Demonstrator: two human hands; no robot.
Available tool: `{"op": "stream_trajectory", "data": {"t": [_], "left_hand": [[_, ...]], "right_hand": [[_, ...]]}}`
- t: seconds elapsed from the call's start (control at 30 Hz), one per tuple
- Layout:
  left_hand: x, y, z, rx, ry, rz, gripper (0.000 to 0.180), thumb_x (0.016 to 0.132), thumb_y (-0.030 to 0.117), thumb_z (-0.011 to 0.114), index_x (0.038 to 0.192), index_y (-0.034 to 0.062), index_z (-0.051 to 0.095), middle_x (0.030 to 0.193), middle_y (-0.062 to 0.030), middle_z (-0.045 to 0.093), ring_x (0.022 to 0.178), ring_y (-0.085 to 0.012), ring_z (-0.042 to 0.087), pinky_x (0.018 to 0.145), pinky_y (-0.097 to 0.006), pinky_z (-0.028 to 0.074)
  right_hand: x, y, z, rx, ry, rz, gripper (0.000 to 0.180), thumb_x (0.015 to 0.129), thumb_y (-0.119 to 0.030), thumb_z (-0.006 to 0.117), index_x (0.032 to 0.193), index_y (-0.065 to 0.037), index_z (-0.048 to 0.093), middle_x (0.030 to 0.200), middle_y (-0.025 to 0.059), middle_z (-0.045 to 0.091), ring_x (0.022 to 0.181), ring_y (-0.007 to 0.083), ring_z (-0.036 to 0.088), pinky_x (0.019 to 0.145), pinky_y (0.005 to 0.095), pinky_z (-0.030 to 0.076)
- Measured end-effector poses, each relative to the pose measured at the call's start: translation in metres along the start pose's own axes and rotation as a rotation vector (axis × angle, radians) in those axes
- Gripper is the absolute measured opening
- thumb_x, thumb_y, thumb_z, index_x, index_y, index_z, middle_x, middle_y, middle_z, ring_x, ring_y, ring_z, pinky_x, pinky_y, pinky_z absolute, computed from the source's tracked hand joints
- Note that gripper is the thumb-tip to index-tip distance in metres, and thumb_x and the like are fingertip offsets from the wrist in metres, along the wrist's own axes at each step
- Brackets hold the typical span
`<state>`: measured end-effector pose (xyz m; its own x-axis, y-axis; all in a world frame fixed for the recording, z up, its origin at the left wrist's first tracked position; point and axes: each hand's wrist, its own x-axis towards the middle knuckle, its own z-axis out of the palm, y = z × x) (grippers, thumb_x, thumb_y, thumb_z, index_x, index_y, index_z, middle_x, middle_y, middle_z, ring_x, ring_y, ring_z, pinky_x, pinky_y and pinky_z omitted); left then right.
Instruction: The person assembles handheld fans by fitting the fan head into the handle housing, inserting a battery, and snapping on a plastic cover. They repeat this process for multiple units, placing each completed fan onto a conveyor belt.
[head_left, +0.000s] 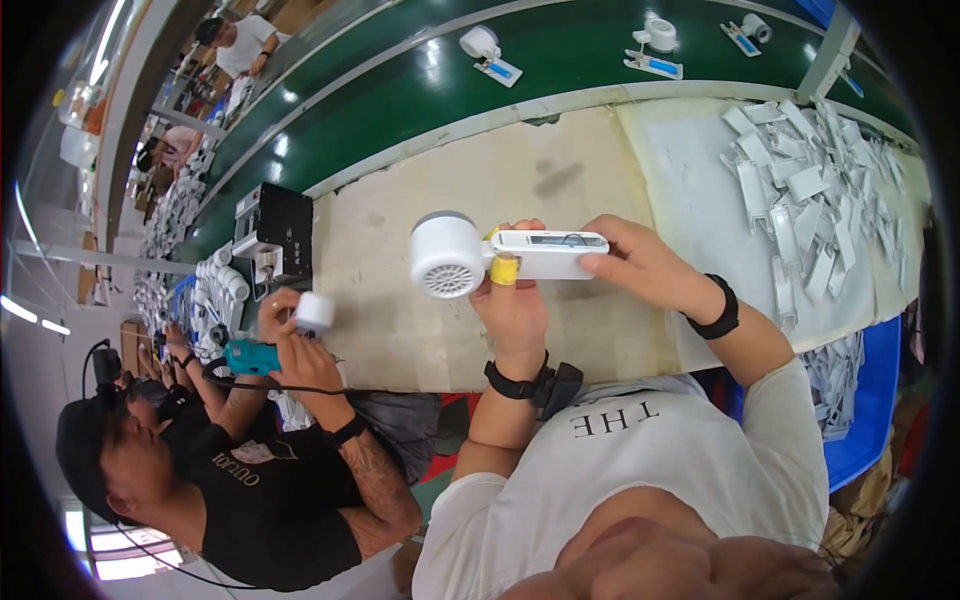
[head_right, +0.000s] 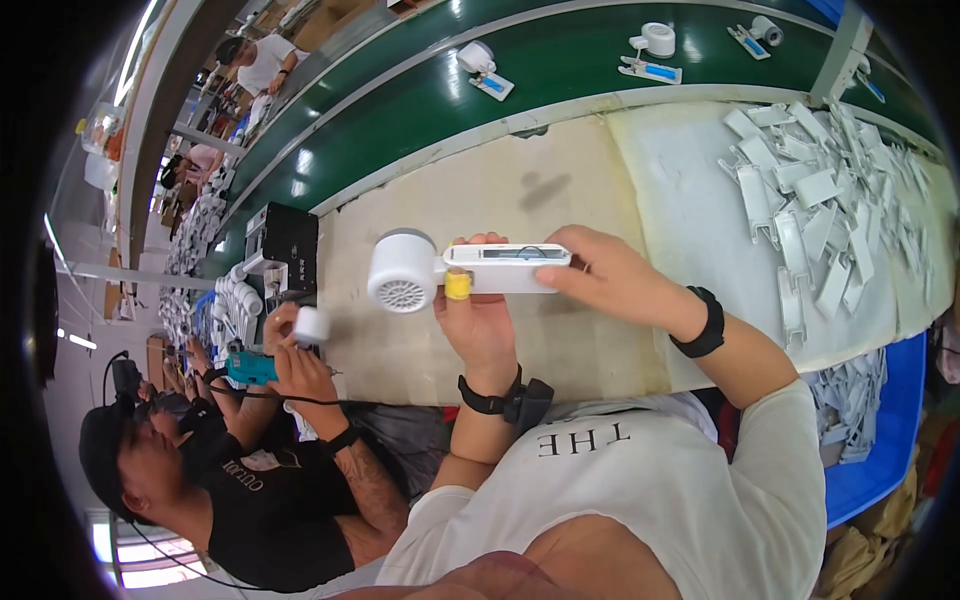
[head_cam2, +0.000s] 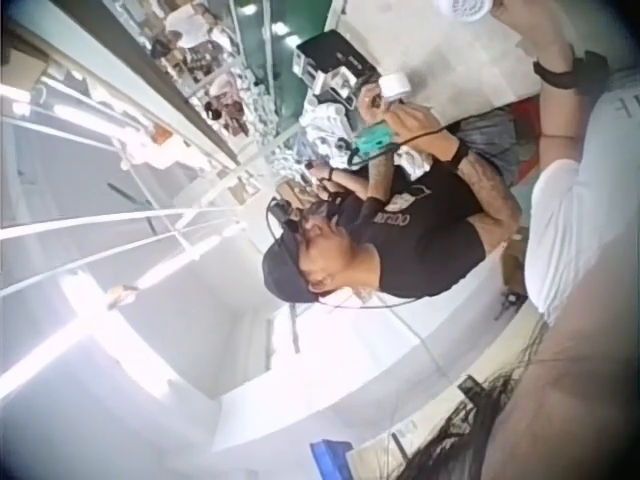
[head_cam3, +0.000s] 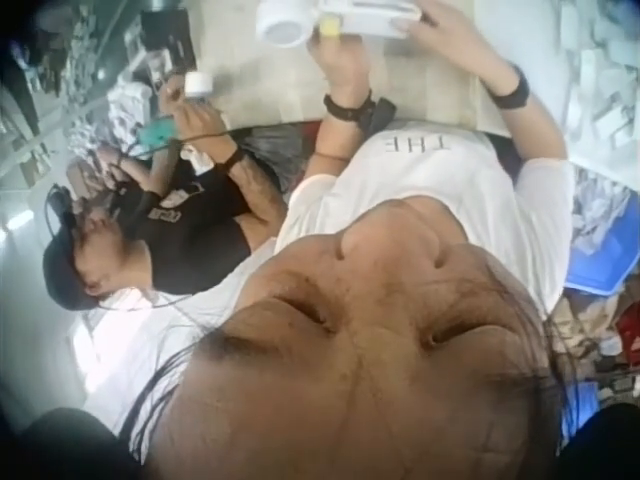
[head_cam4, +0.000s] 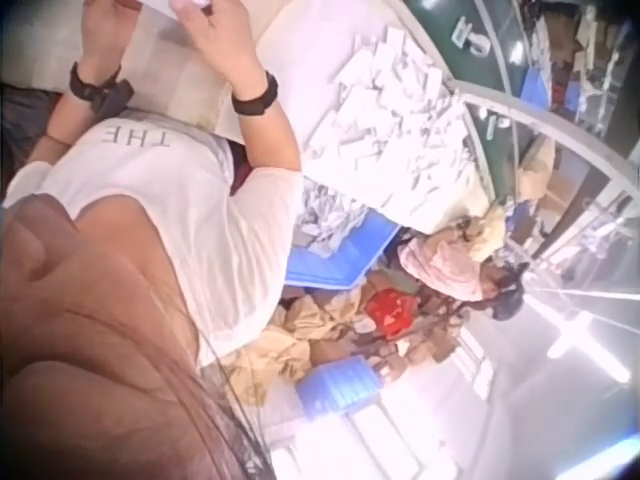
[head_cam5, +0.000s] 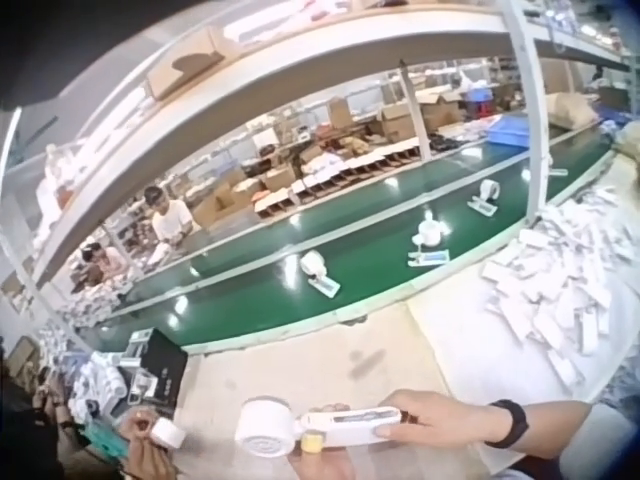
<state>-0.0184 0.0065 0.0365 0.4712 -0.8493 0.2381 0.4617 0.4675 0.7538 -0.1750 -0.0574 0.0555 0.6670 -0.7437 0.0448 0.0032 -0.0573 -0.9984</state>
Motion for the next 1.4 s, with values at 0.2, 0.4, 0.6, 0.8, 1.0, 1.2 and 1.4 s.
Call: {"op": "stream_trajectory", "data": {"t": [0.2,0.4,0.6,0.8,1.0,1.2,1.4], "left_hand": [[0.008,0.025,0.018,-0.07,0.052,0.055,0.032,0.085,0.023,0.057,0.111,0.0052,0.051,0.108,-0.0085,0.056,0.103,-0.0237,0.054,0.087,-0.04,0.045],[0.034,0.042,0.0,0.138,-0.084,0.008,0.032,0.082,0.015,0.062,0.108,0.003,0.05,0.102,-0.0107,0.056,0.09,-0.0222,0.059,0.077,-0.038,0.05],[0.076,0.058,-0.116,1.656,0.332,0.02,0.03,0.075,0.009,0.061,0.1,-0.0036,0.05,0.089,-0.0206,0.061,0.08,-0.0331,0.061,0.071,-0.04,0.046],[0.073,0.066,-0.16,2.001,0.529,-0.348,0.037,0.071,0.014,0.064,0.102,0.0002,0.048,0.093,-0.0206,0.06,0.096,-0.0375,0.055,0.078,-0.046,0.043],[0.068,0.06,-0.155,2.135,0.565,-0.15,0.043,0.07,0.014,0.065,0.108,0.0013,0.051,0.111,-0.0189,0.055,0.11,-0.0329,0.048,0.098,-0.049,0.028],[0.081,0.019,-0.117,0.521,0.096,-0.249,0.044,0.092,0.031,0.047,0.121,-0.0021,0.043,0.118,-0.0162,0.053,0.107,-0.0245,0.054,0.09,-0.035,0.043],[0.079,-0.011,-0.041,0.138,-0.012,-0.44,0.049,0.095,0.044,0.03,0.114,0.0013,0.045,0.109,-0.016,0.058,0.099,-0.0226,0.058,0.085,-0.035,0.045]], "right_hand": [[0.01,-0.03,-0.002,-0.298,-0.098,-0.145,0.031,0.079,-0.03,0.067,0.084,-0.003,0.054,0.067,0.0059,0.052,0.058,0.0139,0.051,0.052,0.0275,0.04],[0.048,-0.01,-0.001,-0.737,-0.144,-0.704,0.034,0.075,-0.036,0.067,0.076,-0.004,0.054,0.066,0.0093,0.054,0.057,0.0268,0.054,0.052,0.034,0.042],[0.198,0.077,-0.035,-0.748,0.145,-0.25,0.027,0.08,-0.028,0.06,0.094,-0.005,0.06,0.095,0.0155,0.06,0.087,0.0329,0.056,0.077,0.04,0.045],[0.334,0.099,-0.028,-0.967,0.659,-0.153,0.039,0.074,-0.031,0.065,0.101,-0.004,0.055,0.099,0.0159,0.059,0.095,0.0323,0.056,0.079,0.0416,0.047],[0.357,0.085,-0.063,-0.442,0.087,0.369,0.029,0.08,-0.031,0.061,0.085,-0.004,0.052,0.069,0.0054,0.054,0.052,0.0171,0.052,0.045,0.0296,0.046],[0.244,0.04,-0.024,0.199,-0.139,0.303,0.028,0.084,-0.032,0.057,0.087,-0.005,0.052,0.074,0.0032,0.059,0.049,0.0067,0.053,0.04,0.0196,0.042],[0.1,0.0,0.009,-0.067,-0.229,0.27,0.031,0.086,-0.026,0.056,0.101,-0.001,0.047,0.069,0.0035,0.058,0.049,0.0096,0.055,0.044,0.021,0.043]]}}
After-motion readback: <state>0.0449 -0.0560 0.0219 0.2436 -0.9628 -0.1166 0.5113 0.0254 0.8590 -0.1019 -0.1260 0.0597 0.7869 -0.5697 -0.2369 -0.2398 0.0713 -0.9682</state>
